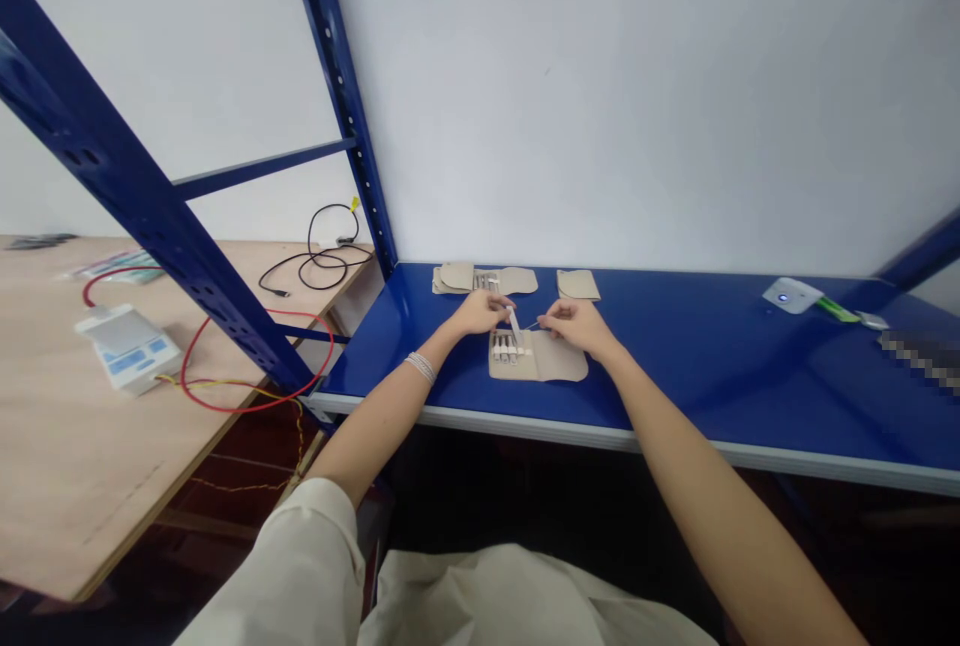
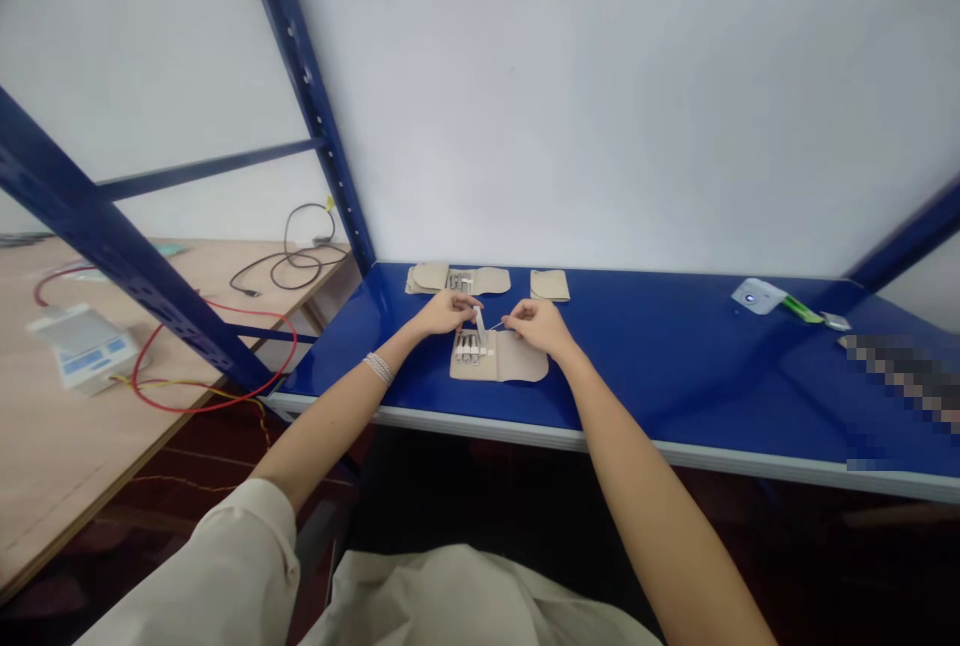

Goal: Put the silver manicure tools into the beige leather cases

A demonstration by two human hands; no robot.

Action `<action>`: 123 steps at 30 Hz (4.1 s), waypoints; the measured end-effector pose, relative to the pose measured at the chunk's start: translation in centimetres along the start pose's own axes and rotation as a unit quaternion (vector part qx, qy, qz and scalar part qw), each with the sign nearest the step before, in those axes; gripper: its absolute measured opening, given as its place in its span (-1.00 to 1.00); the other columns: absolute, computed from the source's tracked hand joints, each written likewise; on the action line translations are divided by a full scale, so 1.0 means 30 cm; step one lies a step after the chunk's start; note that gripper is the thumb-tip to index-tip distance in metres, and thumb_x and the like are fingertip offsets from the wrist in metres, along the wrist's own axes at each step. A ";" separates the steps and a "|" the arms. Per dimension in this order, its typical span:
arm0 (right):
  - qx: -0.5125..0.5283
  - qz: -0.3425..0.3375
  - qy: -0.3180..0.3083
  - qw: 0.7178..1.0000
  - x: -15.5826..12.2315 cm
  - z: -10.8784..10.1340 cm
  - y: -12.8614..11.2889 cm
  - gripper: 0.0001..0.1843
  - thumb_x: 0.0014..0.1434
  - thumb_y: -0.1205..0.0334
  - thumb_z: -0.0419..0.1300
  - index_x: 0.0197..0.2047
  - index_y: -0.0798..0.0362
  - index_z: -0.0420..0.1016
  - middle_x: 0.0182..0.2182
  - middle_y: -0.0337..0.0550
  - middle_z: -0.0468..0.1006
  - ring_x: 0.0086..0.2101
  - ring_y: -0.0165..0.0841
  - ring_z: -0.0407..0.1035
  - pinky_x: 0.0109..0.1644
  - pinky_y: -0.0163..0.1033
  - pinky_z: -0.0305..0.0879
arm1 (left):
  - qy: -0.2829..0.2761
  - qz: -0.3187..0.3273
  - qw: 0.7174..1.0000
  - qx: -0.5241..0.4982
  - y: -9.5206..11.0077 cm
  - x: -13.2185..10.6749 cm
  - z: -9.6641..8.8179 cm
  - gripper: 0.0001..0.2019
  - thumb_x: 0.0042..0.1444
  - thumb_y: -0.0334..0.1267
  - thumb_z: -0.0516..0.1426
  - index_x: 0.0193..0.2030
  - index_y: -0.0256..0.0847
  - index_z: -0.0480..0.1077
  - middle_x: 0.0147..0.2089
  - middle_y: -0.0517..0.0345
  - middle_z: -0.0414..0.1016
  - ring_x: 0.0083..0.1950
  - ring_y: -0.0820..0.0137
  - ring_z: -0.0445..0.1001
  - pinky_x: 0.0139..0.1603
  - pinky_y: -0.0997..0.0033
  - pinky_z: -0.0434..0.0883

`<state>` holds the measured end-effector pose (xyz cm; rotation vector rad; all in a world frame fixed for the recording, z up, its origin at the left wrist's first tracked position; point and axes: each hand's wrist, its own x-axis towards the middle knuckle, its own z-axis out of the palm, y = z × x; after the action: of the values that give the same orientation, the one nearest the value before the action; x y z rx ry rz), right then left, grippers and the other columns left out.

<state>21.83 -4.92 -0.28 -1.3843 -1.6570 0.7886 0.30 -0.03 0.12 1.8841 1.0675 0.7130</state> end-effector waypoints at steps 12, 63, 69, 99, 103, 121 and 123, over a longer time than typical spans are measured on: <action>-0.010 -0.001 -0.005 1.000 0.007 0.002 0.013 -0.72 -0.08 0.02 0.31 -0.52 0.08 0.47 -0.66 -0.19 0.50 -0.58 -0.38 0.34 -0.47 -0.29 0.21 | 0.004 -0.002 1.000 0.021 0.001 0.000 -0.001 -0.77 0.18 -0.38 0.14 -0.08 -0.49 0.50 -0.33 -0.04 0.60 -0.62 0.59 0.35 -0.53 0.57 0.37; 0.082 -0.006 -0.077 0.994 -0.005 -0.013 -0.005 -0.88 -0.13 0.20 0.26 -0.56 0.07 0.46 -0.56 -0.19 0.56 -0.52 -0.40 0.36 -0.37 -0.29 0.28 | -0.055 0.077 0.991 0.095 -0.016 0.001 -0.011 -0.58 0.12 -0.22 0.19 0.11 -0.30 0.50 -0.37 0.10 0.60 -0.53 0.55 0.30 -0.43 0.56 0.30; 0.094 -0.010 -0.098 0.991 -0.014 -0.017 -0.020 -0.88 -0.16 0.22 0.27 -0.59 0.07 0.45 -0.54 -0.17 0.57 -0.50 -0.40 0.37 -0.35 -0.29 0.29 | -0.038 0.091 0.989 0.111 0.006 -0.011 -0.008 -0.66 0.13 -0.22 0.19 0.02 -0.28 0.56 -0.45 0.16 0.56 -0.55 0.56 0.23 -0.45 0.54 0.23; 0.098 -0.005 -0.104 0.990 -0.017 -0.015 -0.024 -0.94 -0.15 0.29 0.24 -0.59 0.08 0.46 -0.52 -0.16 0.58 -0.49 -0.41 0.36 -0.35 -0.30 0.27 | 0.036 0.009 0.978 0.204 0.021 -0.005 0.027 -0.74 -0.05 -0.16 0.32 -0.28 -0.32 0.59 -0.27 0.01 0.62 -0.23 0.34 0.53 -0.20 0.44 0.43; 0.109 -0.009 -0.112 0.988 -0.017 -0.015 -0.026 -0.91 -0.13 0.26 0.26 -0.58 0.08 0.46 -0.51 -0.16 0.58 -0.48 -0.40 0.37 -0.33 -0.29 0.29 | 0.041 -0.010 0.976 0.215 0.023 -0.006 0.033 -0.72 -0.07 -0.14 0.33 -0.28 -0.32 0.59 -0.27 0.00 0.61 -0.25 0.32 0.53 -0.23 0.43 0.43; 0.121 -0.002 -0.125 0.985 -0.020 -0.013 -0.026 -0.89 -0.16 0.28 0.29 -0.58 0.09 0.44 -0.47 -0.16 0.60 -0.48 -0.42 0.37 -0.36 -0.29 0.28 | 0.041 -0.012 0.977 0.210 0.020 -0.003 0.037 -0.70 -0.04 -0.09 0.31 -0.27 -0.30 0.60 -0.24 -0.01 0.62 -0.21 0.30 0.54 -0.18 0.42 0.44; 0.120 -0.001 -0.125 0.985 -0.018 -0.013 -0.024 -0.89 -0.17 0.28 0.30 -0.59 0.09 0.43 -0.47 -0.15 0.61 -0.48 -0.41 0.37 -0.35 -0.29 0.28 | 0.039 -0.011 0.979 0.202 0.020 -0.004 0.036 -0.70 -0.02 -0.09 0.29 -0.25 -0.30 0.59 -0.23 0.00 0.62 -0.22 0.32 0.54 -0.19 0.44 0.44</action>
<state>21.86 -5.61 0.43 -1.1505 -1.6849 1.1586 1.33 -0.71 0.11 2.1935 1.3613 0.5924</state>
